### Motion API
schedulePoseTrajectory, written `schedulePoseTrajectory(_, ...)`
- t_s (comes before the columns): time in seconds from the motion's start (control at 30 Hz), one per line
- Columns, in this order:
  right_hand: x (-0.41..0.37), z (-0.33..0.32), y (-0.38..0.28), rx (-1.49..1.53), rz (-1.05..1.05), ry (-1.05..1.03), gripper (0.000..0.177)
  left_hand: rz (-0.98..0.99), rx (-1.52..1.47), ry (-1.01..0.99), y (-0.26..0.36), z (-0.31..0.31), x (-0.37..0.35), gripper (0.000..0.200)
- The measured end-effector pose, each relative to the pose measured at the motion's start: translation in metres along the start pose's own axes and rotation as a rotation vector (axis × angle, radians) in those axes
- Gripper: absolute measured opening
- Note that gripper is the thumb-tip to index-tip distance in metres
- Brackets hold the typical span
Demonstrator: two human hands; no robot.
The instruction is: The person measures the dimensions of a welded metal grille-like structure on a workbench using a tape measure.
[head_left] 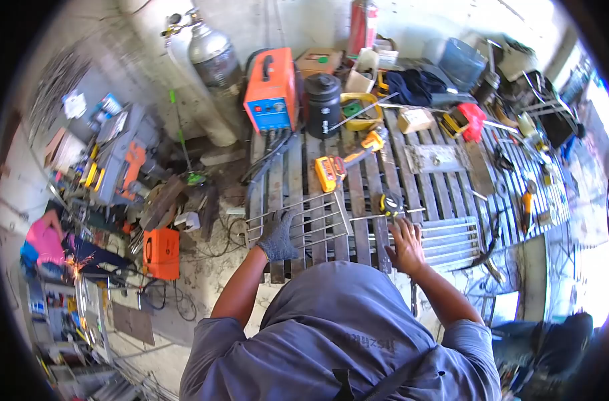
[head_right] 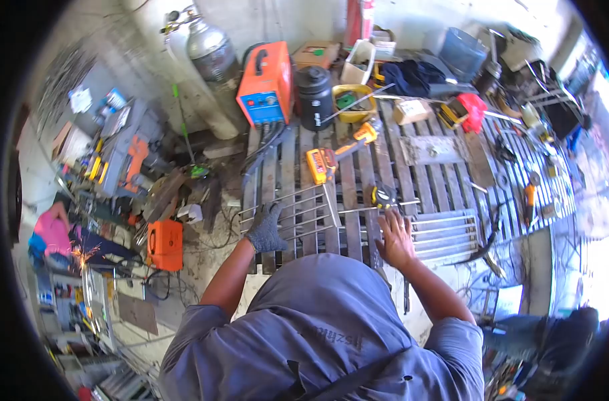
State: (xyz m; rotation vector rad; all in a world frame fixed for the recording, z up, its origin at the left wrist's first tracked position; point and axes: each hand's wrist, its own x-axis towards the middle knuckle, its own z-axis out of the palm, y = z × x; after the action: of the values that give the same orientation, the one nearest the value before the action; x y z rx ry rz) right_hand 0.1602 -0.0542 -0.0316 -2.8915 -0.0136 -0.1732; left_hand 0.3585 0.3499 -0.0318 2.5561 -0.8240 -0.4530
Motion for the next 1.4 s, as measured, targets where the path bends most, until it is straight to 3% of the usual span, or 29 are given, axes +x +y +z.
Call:
schedulePoseTrajectory(0.23,-0.141,-0.037,-0.014,0.066,0.295,0.134,0.066,0.0,0.16,-0.077,-0.012,0.03,0.021,0.139)
schedulePoseTrajectory(0.3,-0.168,-0.036,-0.022,0.045,0.432,0.188,0.065,0.012,0.071,-0.081,-0.029,0.035,0.021,0.141)
schedulePoseTrajectory(0.5,-0.221,-0.035,-0.077,0.109,0.618,0.137,0.067,0.125,0.066,-0.188,-0.036,0.015,0.022,0.131)
schedulePoseTrajectory(0.7,-0.263,-0.05,-0.125,0.101,0.746,0.027,0.07,0.343,0.095,0.11,-0.017,0.034,0.052,0.089)
schedulePoseTrajectory(0.73,-0.269,-0.054,-0.128,0.093,0.772,0.01,0.069,0.407,0.008,0.144,0.011,0.028,0.05,0.074)
schedulePoseTrajectory(0.8,-0.281,-0.063,-0.13,0.077,0.815,-0.022,0.069,0.515,-0.115,0.135,0.041,0.043,0.049,0.07)
schedulePoseTrajectory(1.07,-0.309,-0.076,-0.086,0.088,0.882,-0.125,0.07,0.62,-0.166,-0.051,0.15,0.123,0.029,0.063)
schedulePoseTrajectory(1.2,-0.322,-0.086,-0.043,0.121,0.785,-0.201,0.07,0.596,0.041,-0.075,0.208,0.134,0.069,0.059)
schedulePoseTrajectory(1.3,-0.351,-0.097,0.004,0.114,0.74,-0.229,0.07,0.689,0.345,0.164,0.219,0.175,0.135,0.06)
schedulePoseTrajectory(1.4,-0.41,-0.102,0.066,0.13,0.786,-0.189,0.071,0.472,0.592,0.083,0.222,0.182,0.186,0.065)
